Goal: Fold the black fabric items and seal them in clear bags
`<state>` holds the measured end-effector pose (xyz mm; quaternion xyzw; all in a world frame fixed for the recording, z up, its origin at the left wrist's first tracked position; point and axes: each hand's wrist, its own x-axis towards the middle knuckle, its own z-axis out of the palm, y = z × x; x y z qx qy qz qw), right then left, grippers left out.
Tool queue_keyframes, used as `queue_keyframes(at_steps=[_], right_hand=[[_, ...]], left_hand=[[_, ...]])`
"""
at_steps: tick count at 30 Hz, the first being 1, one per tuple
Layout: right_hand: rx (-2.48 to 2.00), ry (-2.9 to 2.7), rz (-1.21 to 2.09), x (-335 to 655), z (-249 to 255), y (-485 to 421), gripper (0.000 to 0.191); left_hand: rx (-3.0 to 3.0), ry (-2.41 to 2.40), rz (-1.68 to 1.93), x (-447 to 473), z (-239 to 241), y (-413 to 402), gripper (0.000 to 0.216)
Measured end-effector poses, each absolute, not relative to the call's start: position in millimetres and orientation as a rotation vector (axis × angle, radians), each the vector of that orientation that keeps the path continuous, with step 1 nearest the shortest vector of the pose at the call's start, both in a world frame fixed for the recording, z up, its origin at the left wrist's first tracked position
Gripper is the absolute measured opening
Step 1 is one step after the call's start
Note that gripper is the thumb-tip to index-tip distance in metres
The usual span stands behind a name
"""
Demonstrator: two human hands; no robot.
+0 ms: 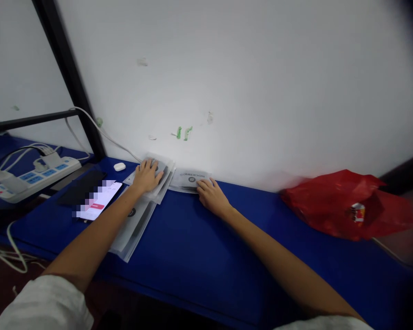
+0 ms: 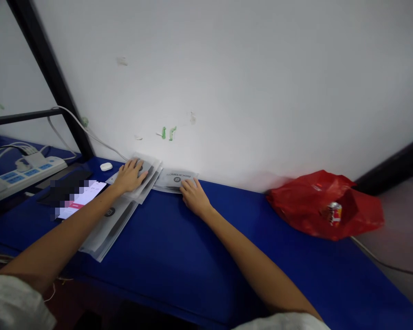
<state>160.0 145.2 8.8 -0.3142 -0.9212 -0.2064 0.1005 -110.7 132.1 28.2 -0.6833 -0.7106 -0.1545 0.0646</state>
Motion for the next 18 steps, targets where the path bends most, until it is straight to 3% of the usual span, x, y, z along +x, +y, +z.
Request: queue_keyframes(at_steps=[8,18], right_hand=[[-0.893,-2.732,-0.549,172.3,7.7,129.9,0.018],[-0.948,-2.569,-0.227,214.5,14.8,62.2,0.010]], left_hand=[[-2.030,-2.091,-0.409,-106.3,30.8,131.2,0.058],[-2.211,-1.764,-0.363,-61.9,32.7,107.2,0.047]])
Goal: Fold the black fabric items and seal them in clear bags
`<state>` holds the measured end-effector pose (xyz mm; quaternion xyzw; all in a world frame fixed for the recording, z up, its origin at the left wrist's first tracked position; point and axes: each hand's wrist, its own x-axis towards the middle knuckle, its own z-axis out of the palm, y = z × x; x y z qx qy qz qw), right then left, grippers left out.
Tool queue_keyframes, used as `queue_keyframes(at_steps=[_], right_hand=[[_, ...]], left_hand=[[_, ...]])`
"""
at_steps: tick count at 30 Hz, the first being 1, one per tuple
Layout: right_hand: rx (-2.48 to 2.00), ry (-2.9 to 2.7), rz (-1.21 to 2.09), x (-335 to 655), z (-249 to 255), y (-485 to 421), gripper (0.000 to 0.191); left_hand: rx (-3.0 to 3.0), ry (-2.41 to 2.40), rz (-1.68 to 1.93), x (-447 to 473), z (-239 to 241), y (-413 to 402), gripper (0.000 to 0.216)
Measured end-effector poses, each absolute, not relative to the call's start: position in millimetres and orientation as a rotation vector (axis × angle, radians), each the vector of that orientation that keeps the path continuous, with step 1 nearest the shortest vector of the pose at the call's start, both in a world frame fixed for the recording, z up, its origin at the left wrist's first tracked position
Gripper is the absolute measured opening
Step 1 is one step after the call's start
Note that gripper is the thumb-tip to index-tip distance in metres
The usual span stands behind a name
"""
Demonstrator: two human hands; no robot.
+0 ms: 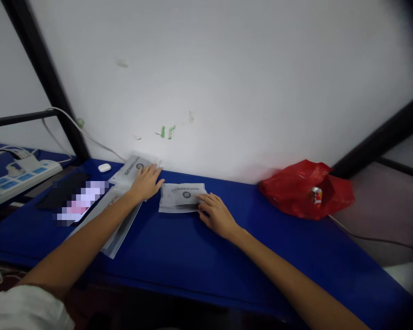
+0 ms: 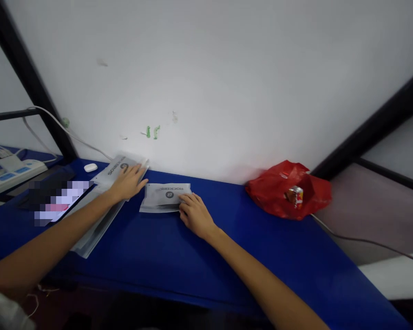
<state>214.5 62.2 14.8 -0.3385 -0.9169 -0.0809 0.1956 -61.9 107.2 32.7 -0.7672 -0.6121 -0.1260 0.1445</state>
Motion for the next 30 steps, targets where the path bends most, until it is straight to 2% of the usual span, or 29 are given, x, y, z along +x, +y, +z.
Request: queue_keyframes(at_steps=[7,11,14,20,30], right_hand=[[-0.945,-2.410,-0.144,246.1,6.3,27.1,0.009],[-0.950,-2.294,-0.151,253.2,2.6,16.3,0.011],[-0.972,-2.232,-0.161,256.0,1.2,13.1,0.011],[-1.018,-2.159,-0.212,264.7,-1.6,15.8,0.010],[-1.047,-2.096,-0.283,269.0,-4.6,17.4,0.015]], left_hand=[[-2.662,-1.159,-0.490,14.7,26.9,30.9,0.037],[-2.598,-0.974,-0.426,38.0,18.4,10.4,0.017],[-2.551,-0.891,-0.451,42.9,10.4,14.3,0.018],[-2.450,-0.936,-0.638,33.1,0.8,22.9,0.024],[-2.469,-1.091,-0.833,18.3,1.1,21.6,0.022]])
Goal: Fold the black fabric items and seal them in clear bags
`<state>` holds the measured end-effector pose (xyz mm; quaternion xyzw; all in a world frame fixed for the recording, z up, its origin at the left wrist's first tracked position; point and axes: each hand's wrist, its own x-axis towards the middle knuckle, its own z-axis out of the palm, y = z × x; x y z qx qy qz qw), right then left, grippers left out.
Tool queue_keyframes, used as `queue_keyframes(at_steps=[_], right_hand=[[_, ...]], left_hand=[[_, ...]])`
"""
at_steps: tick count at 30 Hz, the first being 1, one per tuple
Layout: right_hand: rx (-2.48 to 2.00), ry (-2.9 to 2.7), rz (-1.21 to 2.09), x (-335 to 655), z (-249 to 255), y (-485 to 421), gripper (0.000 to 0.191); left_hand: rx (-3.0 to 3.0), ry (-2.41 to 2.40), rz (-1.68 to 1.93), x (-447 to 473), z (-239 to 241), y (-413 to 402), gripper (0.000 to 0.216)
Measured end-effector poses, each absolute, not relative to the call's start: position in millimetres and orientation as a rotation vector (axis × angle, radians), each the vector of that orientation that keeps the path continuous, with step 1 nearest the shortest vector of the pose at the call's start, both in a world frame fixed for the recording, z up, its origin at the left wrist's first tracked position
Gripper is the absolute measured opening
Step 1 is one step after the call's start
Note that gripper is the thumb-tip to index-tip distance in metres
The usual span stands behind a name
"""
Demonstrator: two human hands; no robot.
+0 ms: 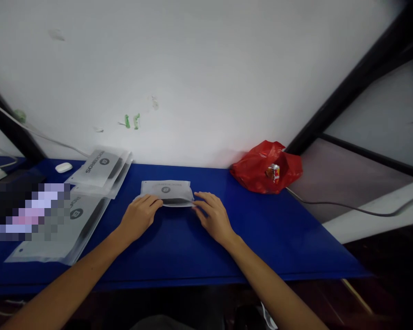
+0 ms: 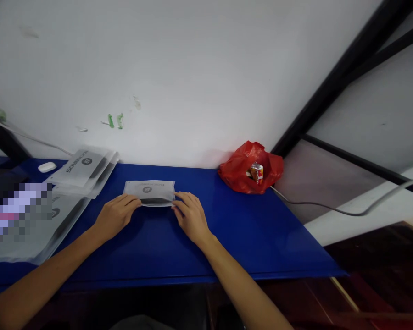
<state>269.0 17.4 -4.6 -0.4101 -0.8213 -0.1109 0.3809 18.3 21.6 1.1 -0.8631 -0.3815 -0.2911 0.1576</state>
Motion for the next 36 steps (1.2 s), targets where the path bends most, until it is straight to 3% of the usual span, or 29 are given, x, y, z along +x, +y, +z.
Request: queue_keyframes(at_steps=[11,36], right_hand=[[-1.039,-2.105,-0.317,274.9,-1.5,16.6,0.017],[-0.923,-2.184,-0.286,257.9,8.3,5.7,0.020]], left_hand=[[-2.539,-1.095,-0.938,10.2,1.4,25.3,0.023],[-2.453,-0.830,-0.725,68.7,13.4,14.0,0.024]])
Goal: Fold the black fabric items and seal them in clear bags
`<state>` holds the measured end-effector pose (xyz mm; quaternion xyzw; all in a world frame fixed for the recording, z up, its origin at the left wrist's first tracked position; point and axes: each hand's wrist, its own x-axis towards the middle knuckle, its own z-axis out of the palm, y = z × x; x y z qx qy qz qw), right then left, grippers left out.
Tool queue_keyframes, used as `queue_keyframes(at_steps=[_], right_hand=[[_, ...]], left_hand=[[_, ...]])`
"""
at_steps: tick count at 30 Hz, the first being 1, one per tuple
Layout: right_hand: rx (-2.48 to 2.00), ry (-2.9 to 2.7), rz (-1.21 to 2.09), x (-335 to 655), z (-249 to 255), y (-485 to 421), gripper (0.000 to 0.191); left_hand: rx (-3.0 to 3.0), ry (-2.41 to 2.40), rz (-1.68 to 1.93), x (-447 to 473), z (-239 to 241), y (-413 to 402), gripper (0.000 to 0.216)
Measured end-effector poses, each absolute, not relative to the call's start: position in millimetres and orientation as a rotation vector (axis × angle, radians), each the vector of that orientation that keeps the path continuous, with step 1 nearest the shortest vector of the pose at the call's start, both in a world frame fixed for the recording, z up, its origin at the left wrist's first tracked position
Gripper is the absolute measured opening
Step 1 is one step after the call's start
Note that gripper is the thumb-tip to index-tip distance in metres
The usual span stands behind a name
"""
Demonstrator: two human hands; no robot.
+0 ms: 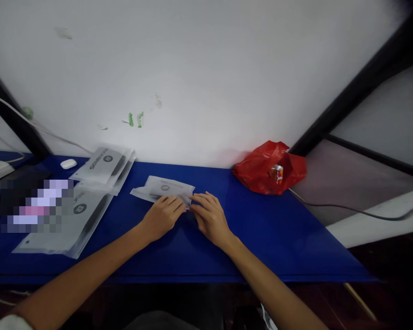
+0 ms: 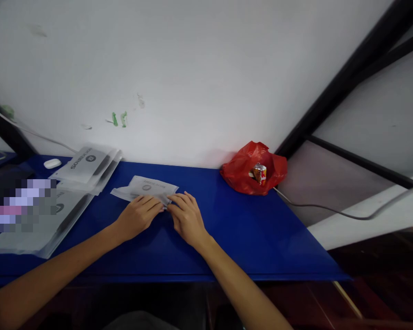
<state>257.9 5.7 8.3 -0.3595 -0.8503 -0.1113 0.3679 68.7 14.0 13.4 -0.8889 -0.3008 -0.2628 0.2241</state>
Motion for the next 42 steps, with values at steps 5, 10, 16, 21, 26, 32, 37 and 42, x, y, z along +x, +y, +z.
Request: queue_keyframes(at_steps=[5,10,16,21,26,32,37,42], right_hand=[[-0.968,-2.230,-0.328,260.2,9.7,5.9,0.025],[-0.971,-2.204,-0.345,261.6,9.0,9.0,0.022],[-0.989,-2.176,-0.345,260.3,14.9,5.4,0.015],[-0.974,-2.319,-0.453,246.7,22.3,2.7,0.018],[-0.909,-2.469,-0.538,232.6,23.1,3.6,0.026],[-0.994,-2.511,-0.625,241.1,22.4,4.9,0.028],[-1.017,-2.543,-0.604,246.4,22.3,7.1,0.031],[-0.991,-2.532,-0.602,247.0,23.6,11.8,0.031]], left_hand=[[-2.378,-0.850,-0.696,44.0,12.6,16.4,0.021],[-2.314,-0.915,-0.692,18.5,13.0,19.8,0.016],[-2.333,-0.846,-0.678,18.9,9.4,20.7,0.017],[-2.327,-0.818,-0.655,29.1,14.9,17.8,0.018],[-2.354,-0.825,-0.613,34.7,17.6,10.8,0.022],[-2.378,-0.927,-0.591,13.2,19.8,2.2,0.022],[-2.421,-1.022,-0.536,-1.3,25.7,-6.4,0.022],[-2.423,-1.081,-0.514,-11.5,28.3,-9.3,0.023]])
